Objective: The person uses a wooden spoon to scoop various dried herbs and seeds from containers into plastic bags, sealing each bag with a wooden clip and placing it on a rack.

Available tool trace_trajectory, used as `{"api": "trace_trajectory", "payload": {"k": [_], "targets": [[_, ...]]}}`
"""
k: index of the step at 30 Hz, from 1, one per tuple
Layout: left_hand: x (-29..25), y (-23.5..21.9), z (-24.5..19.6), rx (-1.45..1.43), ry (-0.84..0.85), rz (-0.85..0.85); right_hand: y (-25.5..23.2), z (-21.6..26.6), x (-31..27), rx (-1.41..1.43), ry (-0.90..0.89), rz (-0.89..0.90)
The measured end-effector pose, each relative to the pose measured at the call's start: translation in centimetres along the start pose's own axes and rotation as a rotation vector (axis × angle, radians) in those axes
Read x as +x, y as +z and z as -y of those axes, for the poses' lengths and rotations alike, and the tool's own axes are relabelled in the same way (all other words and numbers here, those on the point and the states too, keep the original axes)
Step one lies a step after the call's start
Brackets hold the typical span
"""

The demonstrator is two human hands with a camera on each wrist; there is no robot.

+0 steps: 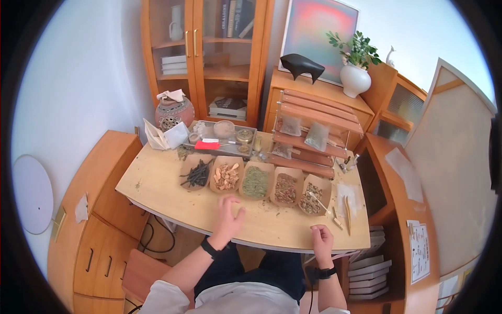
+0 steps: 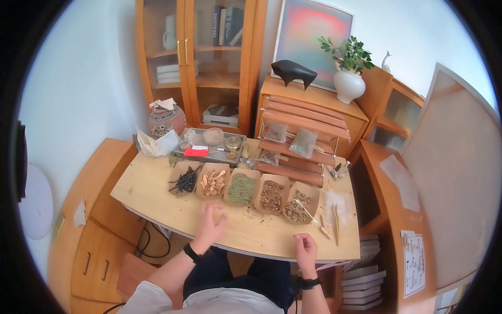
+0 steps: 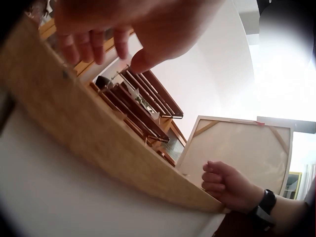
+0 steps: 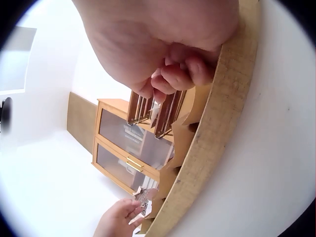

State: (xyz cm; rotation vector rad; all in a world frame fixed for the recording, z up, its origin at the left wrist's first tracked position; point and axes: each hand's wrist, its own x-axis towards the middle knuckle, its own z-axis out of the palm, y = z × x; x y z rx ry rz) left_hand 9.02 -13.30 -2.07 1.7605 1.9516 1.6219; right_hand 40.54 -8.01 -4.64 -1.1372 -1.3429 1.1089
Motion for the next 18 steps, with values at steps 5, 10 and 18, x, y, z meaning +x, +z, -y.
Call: {"api": "trace_trajectory", "payload": {"k": [5, 10, 18], "targets": [[4.2, -2.7, 1.6, 0.413, 0.119, 0.099, -0.5, -0.1, 0.0, 0.132, 0.072, -0.026], [6.1, -2.3, 2.5, 0.583, 0.153, 0.205, -0.6, -0.3, 0.1, 0.172, 0.050, -0.024], [6.0, -1.2, 3.2, 0.576, 0.191, 0.222, -1.9, 0.7, -0.5, 0.187, 0.091, 0.109]]}}
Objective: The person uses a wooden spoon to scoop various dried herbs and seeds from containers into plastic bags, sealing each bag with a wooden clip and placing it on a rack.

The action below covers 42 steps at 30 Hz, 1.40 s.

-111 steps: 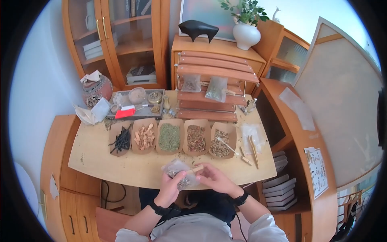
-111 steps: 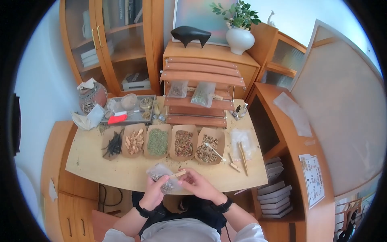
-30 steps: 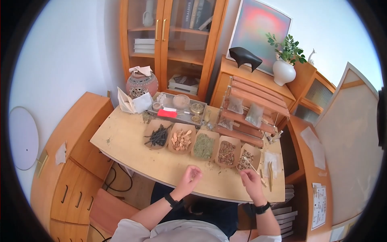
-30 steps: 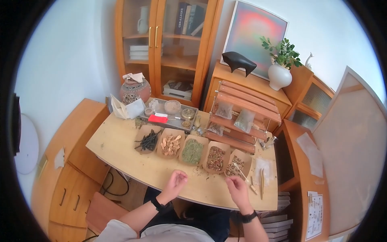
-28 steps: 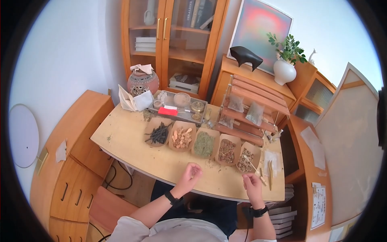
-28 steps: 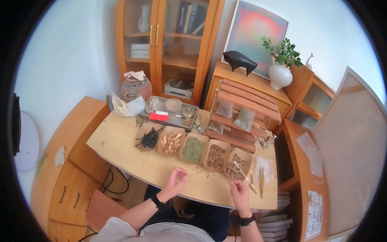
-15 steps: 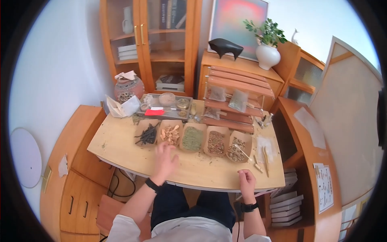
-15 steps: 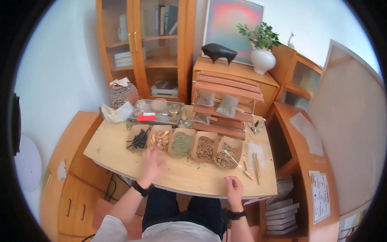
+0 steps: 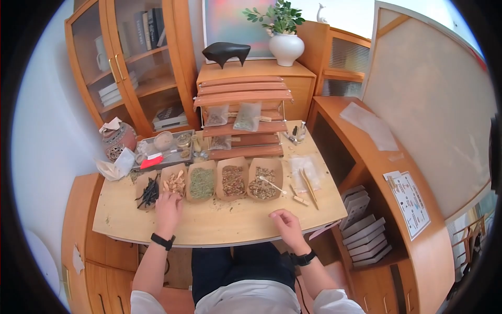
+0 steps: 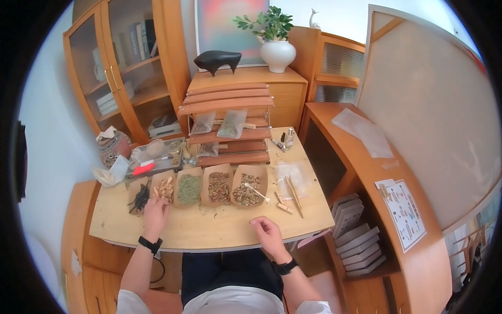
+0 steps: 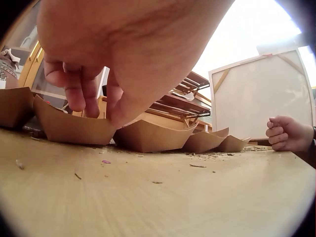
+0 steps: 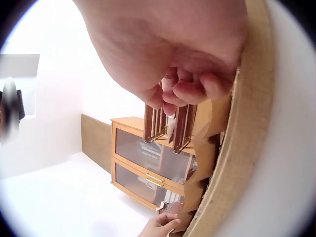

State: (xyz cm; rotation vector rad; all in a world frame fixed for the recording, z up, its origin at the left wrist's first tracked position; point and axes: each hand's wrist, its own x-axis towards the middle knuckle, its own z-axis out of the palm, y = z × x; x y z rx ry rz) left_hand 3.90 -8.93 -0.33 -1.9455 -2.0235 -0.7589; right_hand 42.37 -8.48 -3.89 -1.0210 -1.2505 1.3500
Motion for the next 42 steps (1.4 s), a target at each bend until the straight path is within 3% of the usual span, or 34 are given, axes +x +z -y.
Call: {"api": "trace_trajectory", "payload": {"k": [3, 4, 7, 9, 12, 15, 19, 25, 28, 31, 32, 35, 39, 42], "targets": [[-0.5, -0.2, 0.4, -0.018, -0.003, 0.027, -2.5, 1.2, -0.1, -0.088, -0.091, -0.013], [-0.8, -0.4, 0.3, -0.032, -0.015, 0.014, -4.1, 1.5, 0.4, -0.140, -0.095, -0.090], [-1.7, -1.3, -0.4, -0.106, -0.063, -0.039, -9.1, 3.5, 2.4, -0.632, -0.236, -0.396], [-2.3, -2.3, -1.9, -0.194, -0.096, -0.091, -11.1, 4.1, 3.1, -1.043, -0.318, -0.494], [-4.0, -2.8, -4.0, -0.412, -0.220, -0.092, -12.3, 3.9, 3.5, -1.034, -0.043, -0.367], [-5.9, -1.1, -4.3, -0.484, -0.208, -0.120, -12.8, 2.6, 3.8, -1.054, -0.167, -0.353], [-6.1, -0.6, -5.8, -0.791, -0.294, -0.130, -10.5, 4.5, 3.7, -1.066, -0.223, -0.344], [-6.0, 1.4, -6.6, -1.140, -0.337, -0.139, -8.4, 5.0, 5.5, -1.085, -0.197, -0.195], [-6.2, 2.6, -5.9, -1.186, -0.338, -0.130, -9.5, 6.8, 7.4, -1.101, 0.045, -0.367], [-6.4, 2.6, -5.7, -1.180, -0.317, -0.124, -12.8, 4.2, 9.1, -1.391, 0.077, -0.407], [-6.4, 2.5, -5.7, -1.163, -0.292, -0.121, -12.7, 4.0, 9.4, -1.413, 0.161, -0.378], [-6.4, 2.3, -5.7, -1.157, -0.271, -0.104, -13.3, 3.8, 10.1, -1.275, 0.168, -0.343], [-6.7, 2.7, -5.3, -1.194, -0.266, -0.103, -17.0, 1.4, 11.3, -0.789, 0.177, -0.313], [-6.4, 2.1, -5.5, -1.209, -0.254, -0.098, -15.0, 5.5, 10.4, -0.470, 0.192, -0.291]]}}
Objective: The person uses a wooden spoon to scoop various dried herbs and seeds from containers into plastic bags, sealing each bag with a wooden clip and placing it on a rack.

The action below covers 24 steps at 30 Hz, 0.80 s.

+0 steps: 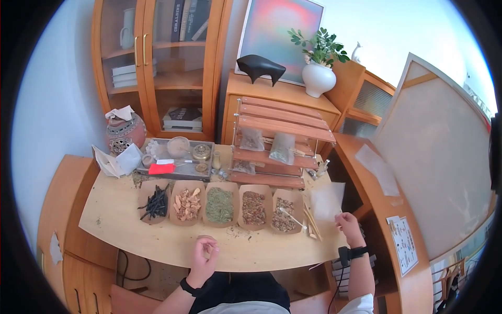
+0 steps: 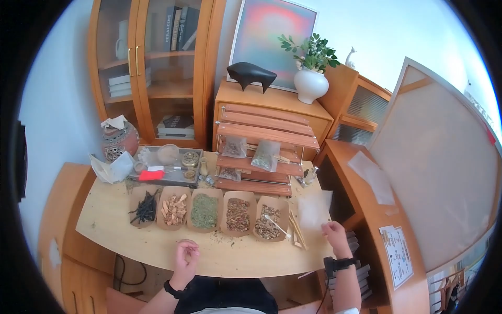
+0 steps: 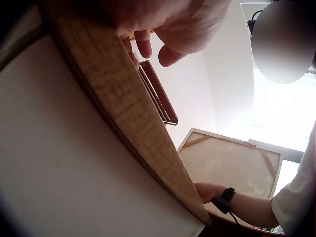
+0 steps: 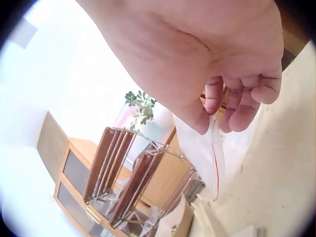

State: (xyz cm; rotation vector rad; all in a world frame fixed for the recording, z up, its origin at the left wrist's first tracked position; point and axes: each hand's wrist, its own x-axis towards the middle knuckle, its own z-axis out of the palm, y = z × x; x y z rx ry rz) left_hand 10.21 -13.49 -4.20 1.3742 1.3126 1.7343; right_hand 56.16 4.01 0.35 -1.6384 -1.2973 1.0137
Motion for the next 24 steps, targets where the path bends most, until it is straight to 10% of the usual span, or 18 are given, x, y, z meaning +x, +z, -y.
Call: {"api": "trace_trajectory", "payload": {"k": [9, 16, 24], "targets": [[-0.1, 0.3, -0.6, 0.094, -0.001, 0.038, 0.7, 5.1, -2.2, 0.222, -0.132, -0.095], [0.7, 2.3, -5.6, 0.479, 0.392, 0.167, 13.6, 9.1, -11.6, 0.315, -0.259, 0.395], [0.3, 2.7, -4.4, 0.667, 0.361, 0.272, 22.2, 4.9, -14.9, 0.552, -0.067, 0.642]]}}
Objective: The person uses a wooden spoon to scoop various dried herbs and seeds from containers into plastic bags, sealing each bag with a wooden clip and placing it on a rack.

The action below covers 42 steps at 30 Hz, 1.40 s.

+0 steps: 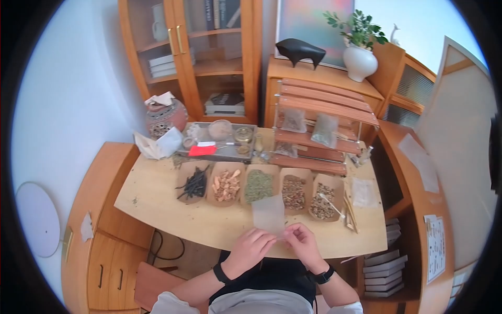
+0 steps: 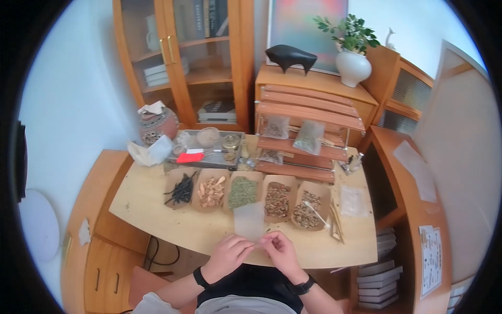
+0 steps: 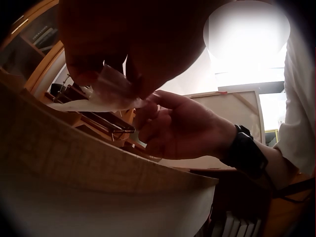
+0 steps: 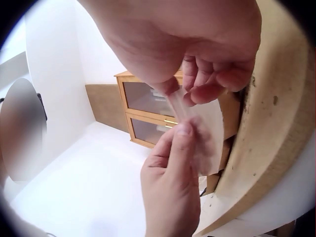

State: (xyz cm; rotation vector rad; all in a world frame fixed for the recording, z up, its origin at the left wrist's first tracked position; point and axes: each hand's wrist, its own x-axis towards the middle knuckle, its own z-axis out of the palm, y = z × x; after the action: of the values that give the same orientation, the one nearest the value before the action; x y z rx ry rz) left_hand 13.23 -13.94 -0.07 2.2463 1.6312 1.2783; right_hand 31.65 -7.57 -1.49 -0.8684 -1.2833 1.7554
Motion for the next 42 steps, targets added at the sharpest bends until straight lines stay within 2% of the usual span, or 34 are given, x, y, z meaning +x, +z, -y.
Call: {"api": "trace_trajectory", "payload": {"k": [4, 7, 10, 13, 16, 18, 23, 25, 26, 30, 36, 39, 41, 42], "targets": [[-1.2, 0.3, -0.2, -0.146, -0.185, -0.083, 0.4, -1.4, -0.4, 0.099, 0.002, 0.043], [-1.1, 0.8, -1.3, -0.383, -0.449, 0.032, 0.2, -3.3, -1.0, -0.091, -0.133, 0.151], [-1.6, 2.2, -0.5, -0.525, -0.533, 0.074, 0.2, -3.5, -0.8, -0.052, -0.106, 0.097], [-1.8, 2.8, -0.2, -0.741, -0.487, 0.041, 0.6, -2.8, -0.7, -0.042, -0.068, 0.005], [-2.6, 3.4, 0.4, -0.955, -0.626, 0.089, 0.6, -3.3, -0.7, -0.036, -0.083, -0.013], [-2.9, 3.3, 0.8, -0.969, -0.652, 0.133, 0.6, -3.9, -0.6, -0.100, -0.135, 0.025], [-3.1, 3.1, 1.3, -1.021, -0.646, 0.180, 0.5, -3.4, -0.5, -0.126, -0.167, 0.037], [-3.1, 3.3, 1.0, -0.995, -0.701, 0.163, 0.5, -3.0, -0.7, -0.159, -0.140, 0.047], [-3.1, 3.5, 1.4, -0.962, -0.642, 0.176, 0.7, -2.7, -0.9, -0.155, -0.131, 0.042], [-3.0, 3.9, 1.4, -1.027, -0.600, 0.090, 0.3, -3.3, -0.6, -0.225, -0.155, 0.033], [-3.0, 3.8, 0.4, -1.025, -0.637, -0.121, 0.6, -3.8, -0.5, -0.255, -0.174, -0.050], [-3.0, 4.0, 0.3, -0.831, -0.421, -0.113, 0.9, -3.0, -0.6, -0.302, -0.181, -0.028], [-2.6, 3.4, 0.1, -0.825, -0.383, -0.066, 0.9, -2.0, -0.7, -0.299, -0.161, 0.020], [-2.4, 2.8, 0.0, -0.821, -0.364, -0.042, 0.6, -2.3, -0.7, -0.303, -0.172, -0.019]]}}
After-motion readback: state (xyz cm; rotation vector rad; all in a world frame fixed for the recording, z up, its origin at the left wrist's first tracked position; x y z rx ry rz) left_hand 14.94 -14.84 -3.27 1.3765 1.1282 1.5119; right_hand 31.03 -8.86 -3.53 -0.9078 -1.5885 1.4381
